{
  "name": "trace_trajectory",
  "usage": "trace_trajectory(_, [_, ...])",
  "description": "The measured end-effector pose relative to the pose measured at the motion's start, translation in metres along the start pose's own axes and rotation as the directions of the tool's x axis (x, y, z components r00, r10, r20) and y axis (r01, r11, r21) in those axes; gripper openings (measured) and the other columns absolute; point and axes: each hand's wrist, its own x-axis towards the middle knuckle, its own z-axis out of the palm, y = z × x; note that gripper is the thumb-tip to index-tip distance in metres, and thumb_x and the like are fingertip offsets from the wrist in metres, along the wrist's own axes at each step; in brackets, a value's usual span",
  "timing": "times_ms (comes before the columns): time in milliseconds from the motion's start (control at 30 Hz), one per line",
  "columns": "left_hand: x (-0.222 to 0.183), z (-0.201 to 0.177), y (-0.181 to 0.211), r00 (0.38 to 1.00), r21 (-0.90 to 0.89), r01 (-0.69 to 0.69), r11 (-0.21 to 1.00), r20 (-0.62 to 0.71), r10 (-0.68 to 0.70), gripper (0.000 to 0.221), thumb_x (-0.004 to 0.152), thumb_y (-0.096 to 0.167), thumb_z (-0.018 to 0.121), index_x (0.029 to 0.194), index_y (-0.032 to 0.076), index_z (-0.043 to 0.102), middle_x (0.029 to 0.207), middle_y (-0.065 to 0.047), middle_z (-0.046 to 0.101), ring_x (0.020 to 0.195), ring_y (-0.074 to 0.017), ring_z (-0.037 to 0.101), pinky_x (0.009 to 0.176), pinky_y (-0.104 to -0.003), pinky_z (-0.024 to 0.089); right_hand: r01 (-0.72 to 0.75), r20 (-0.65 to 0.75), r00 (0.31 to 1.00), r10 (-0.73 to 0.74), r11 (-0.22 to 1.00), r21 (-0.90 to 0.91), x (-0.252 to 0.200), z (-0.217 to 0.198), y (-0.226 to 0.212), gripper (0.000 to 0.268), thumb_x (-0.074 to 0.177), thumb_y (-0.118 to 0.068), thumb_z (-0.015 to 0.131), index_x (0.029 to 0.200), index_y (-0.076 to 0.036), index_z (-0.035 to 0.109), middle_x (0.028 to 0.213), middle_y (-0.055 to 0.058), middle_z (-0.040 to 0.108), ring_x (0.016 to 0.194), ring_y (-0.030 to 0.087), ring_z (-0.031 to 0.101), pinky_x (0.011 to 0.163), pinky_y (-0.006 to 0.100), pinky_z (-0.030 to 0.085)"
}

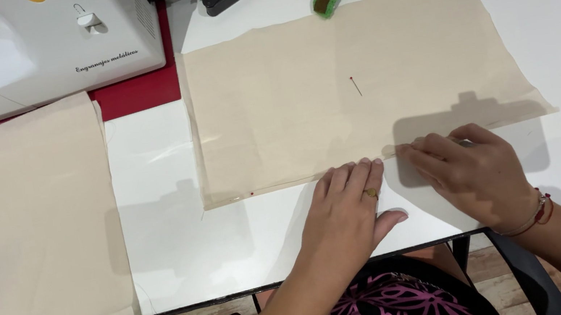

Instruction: Folding the edge of a fabric piece and securing it with straight pins to prepare for sewing.

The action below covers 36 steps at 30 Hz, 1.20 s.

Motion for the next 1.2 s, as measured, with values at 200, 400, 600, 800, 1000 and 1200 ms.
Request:
trace_trajectory(200, [-0.002,-0.003,0.0,1.0,-0.074,-0.007,0.997,0.014,0.009,0.073,0.092,0.056,0.066,0.139,0.0,0.058,0.135,-0.011,0.059,0.124,-0.0286,0.053,0.111,-0.044,0.041,0.01,-0.02,1.0,-0.01,1.0,0.02,0.002,-0.001,-0.004,0.034,0.088,0.009,0.065,0.113,-0.013,0.074,0.104,-0.001,0.071,0.078,0.014,0.064,0.076,0.03,0.053])
trace_trajectory(400, [-0.006,-0.001,0.002,1.0,-0.09,-0.008,0.996,0.001,0.009,0.07,0.093,0.056,0.064,0.138,0.002,0.058,0.142,-0.013,0.056,0.131,-0.0298,0.051,0.118,-0.048,0.038,0.014,-0.051,0.999,-0.016,0.999,-0.03,0.008,-0.003,-0.009,0.038,0.09,0.008,0.061,0.119,-0.013,0.074,0.108,-0.003,0.072,0.08,0.013,0.065,0.077,0.029,0.054])
trace_trajectory(600, [-0.006,-0.001,0.005,1.0,-0.204,0.005,0.979,-0.009,-0.007,0.061,0.095,0.053,0.062,0.128,0.002,0.059,0.144,-0.018,0.056,0.131,-0.0348,0.051,0.119,-0.054,0.034,-0.004,-0.112,0.994,0.002,1.0,-0.017,0.017,-0.007,-0.014,0.017,0.096,0.001,0.067,0.106,-0.012,0.074,0.094,-0.005,0.069,0.073,0.013,0.061,0.071,0.028,0.051])
trace_trajectory(800, [-0.006,0.002,0.008,0.999,-0.371,0.032,0.928,-0.01,-0.039,0.059,0.096,0.052,0.057,0.12,-0.002,0.054,0.149,-0.025,0.052,0.136,-0.0413,0.048,0.121,-0.057,0.03,-0.081,-0.158,0.983,0.089,0.995,0.058,0.012,0.004,-0.011,0.006,0.101,-0.012,0.074,0.102,-0.018,0.075,0.076,-0.006,0.061,0.062,0.014,0.053,0.069,0.027,0.049])
trace_trajectory(1000, [-0.002,-0.003,0.005,0.995,-0.491,0.09,0.867,0.082,-0.057,0.049,0.094,0.053,0.058,0.094,0.005,0.046,0.153,-0.025,0.05,0.142,-0.0413,0.043,0.122,-0.054,0.028,-0.115,-0.182,0.973,0.139,0.984,0.137,0.01,0.01,-0.009,0.009,0.1,-0.01,0.074,0.1,-0.019,0.076,0.074,-0.006,0.062,0.058,0.015,0.05,0.067,0.028,0.049])
trace_trajectory(1200, [0.001,-0.01,0.001,0.987,-0.552,0.131,0.823,0.152,-0.056,0.049,0.091,0.055,0.059,0.087,0.009,0.043,0.154,-0.022,0.051,0.144,-0.037,0.043,0.119,-0.049,0.03,-0.14,-0.183,0.967,0.174,0.972,0.188,0.008,0.015,-0.007,0.009,0.099,-0.009,0.074,0.1,-0.017,0.076,0.075,-0.005,0.064,0.062,0.015,0.055,0.066,0.029,0.05])
